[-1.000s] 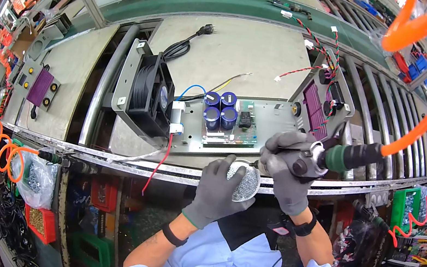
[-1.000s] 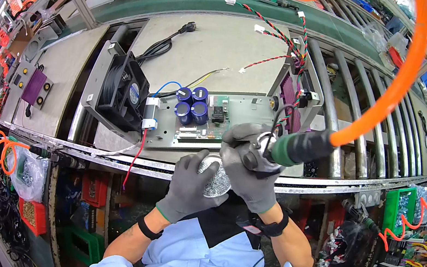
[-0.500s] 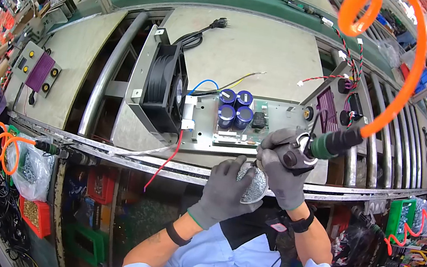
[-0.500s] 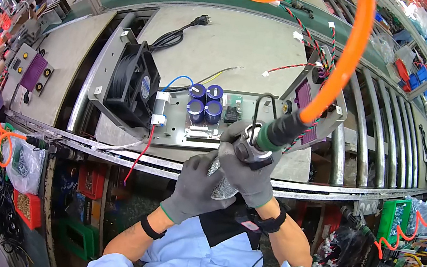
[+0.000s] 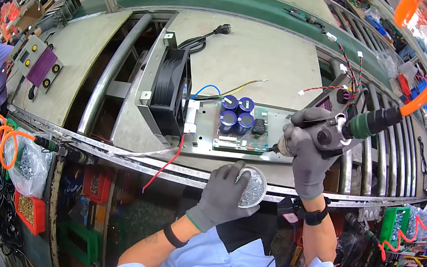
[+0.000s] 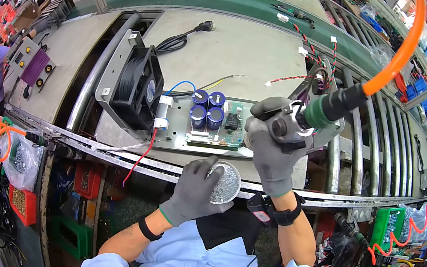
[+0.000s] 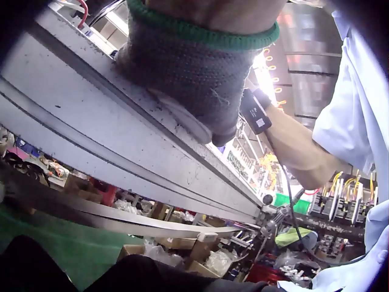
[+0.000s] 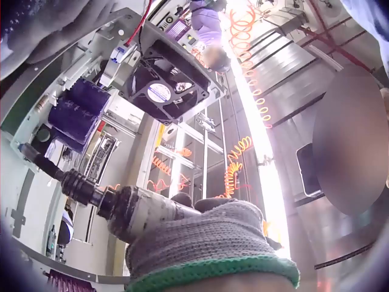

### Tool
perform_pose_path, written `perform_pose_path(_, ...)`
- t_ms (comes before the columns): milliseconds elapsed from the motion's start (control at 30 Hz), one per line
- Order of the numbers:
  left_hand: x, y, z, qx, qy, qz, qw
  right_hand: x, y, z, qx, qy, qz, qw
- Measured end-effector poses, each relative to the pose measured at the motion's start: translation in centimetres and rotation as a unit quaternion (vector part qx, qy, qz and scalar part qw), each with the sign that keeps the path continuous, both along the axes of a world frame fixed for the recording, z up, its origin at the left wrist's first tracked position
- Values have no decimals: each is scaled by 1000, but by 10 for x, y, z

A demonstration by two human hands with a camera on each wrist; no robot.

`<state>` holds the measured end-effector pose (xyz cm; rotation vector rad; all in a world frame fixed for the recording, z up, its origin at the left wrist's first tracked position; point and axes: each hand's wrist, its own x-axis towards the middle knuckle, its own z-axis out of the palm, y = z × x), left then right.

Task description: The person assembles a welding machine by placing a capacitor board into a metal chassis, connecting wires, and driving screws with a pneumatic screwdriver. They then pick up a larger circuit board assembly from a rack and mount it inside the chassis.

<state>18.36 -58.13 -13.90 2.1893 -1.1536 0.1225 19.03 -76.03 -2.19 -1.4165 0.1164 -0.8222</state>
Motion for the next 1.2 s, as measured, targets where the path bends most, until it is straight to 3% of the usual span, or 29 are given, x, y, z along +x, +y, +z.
perform_pose_path(67, -1, 0, 1, 6, 2, 3, 1000, 5, -3, -7, -40, 12, -6, 999)
perform_pose_path(433, -1, -3, 1, 8, -12, 12, 1000, 12, -6, -11, 35, 13, 26, 999)
perform_pose_path(567, -3, -3, 1, -8, -24, 8, 1000, 15, -16, -17, -81, 6, 14, 997)
perform_pose_path(700, -1, -3, -3, -33, -30, 1, 999, -10, 10, 2, 55, -19, 37, 998)
perform_pose_path(733, -4, -1, -4, -42, -30, 3, 999, -21, 11, 4, -7, 35, 47, 998)
perform_pose_path(1200, -2, 0, -7, -39, -11, -3, 999, -22, 29, -44, -11, 81, 63, 995)
